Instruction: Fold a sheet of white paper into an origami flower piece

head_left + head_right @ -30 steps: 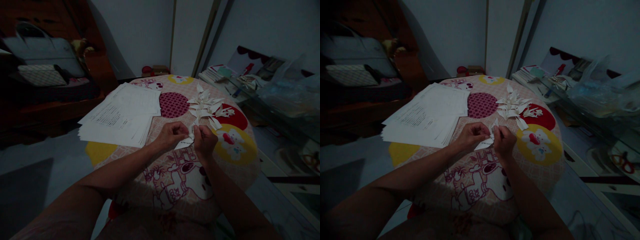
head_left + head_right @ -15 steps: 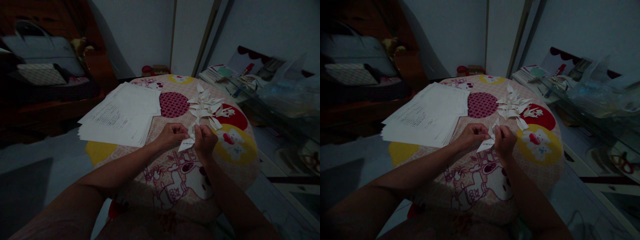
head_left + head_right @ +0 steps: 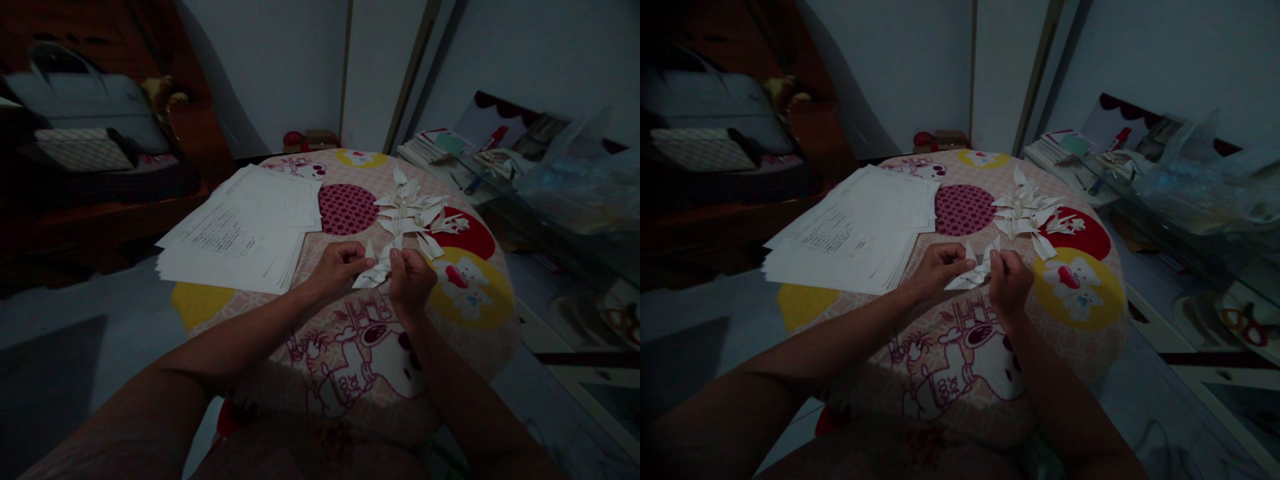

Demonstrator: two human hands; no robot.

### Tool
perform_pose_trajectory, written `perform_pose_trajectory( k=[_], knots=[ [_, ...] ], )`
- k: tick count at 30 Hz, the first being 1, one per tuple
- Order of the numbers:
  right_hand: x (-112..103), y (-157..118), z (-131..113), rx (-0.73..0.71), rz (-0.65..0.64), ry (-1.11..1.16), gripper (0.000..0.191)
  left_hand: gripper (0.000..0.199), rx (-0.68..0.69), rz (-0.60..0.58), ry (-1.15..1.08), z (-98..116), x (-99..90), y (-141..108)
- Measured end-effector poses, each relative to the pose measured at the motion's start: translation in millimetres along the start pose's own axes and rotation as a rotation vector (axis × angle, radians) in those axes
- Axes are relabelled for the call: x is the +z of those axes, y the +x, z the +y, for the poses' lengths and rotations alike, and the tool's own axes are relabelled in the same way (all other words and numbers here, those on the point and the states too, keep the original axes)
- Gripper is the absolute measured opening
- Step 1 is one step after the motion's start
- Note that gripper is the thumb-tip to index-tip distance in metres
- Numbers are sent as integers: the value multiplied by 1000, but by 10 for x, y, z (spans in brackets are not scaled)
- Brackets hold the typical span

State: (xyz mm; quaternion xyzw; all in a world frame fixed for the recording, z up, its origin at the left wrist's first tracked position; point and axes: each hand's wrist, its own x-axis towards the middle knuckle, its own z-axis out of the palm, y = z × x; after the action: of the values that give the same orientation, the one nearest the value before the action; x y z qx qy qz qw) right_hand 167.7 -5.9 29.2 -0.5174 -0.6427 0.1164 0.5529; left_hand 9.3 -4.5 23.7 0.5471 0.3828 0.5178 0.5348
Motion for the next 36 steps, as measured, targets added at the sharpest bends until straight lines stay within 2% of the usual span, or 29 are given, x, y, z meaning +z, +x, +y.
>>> perform_pose_trajectory(
  k=[4,8,10,12,16,19,24,30,33,36],
  knots=[
    [8,36,-8,100,-41,81,29,36,22,53,15,-5,-27,31],
    [21,72,37,212,-256,309,24,36,76,60,59,-31,-70,55],
    [20,81,60,224,-315,355,25,35,73,45,57,-40,-95,65],
    [13,84,69,159,-311,315,26,37,18,10,40,-35,-113,70],
    [-2,80,47,-76,-270,186,26,41,-66,-52,31,2,-122,61],
    [-4,71,37,-107,-257,169,26,40,-58,-38,37,5,-117,46],
    [13,59,69,143,-285,267,22,38,-43,36,18,-41,-102,32],
    [68,63,100,453,-242,500,24,38,19,82,101,-57,-98,50],
    [72,68,132,502,-304,548,23,39,66,74,167,-63,-111,54],
    [37,87,160,458,-370,514,22,38,113,44,201,-68,-125,38]
  ],
)
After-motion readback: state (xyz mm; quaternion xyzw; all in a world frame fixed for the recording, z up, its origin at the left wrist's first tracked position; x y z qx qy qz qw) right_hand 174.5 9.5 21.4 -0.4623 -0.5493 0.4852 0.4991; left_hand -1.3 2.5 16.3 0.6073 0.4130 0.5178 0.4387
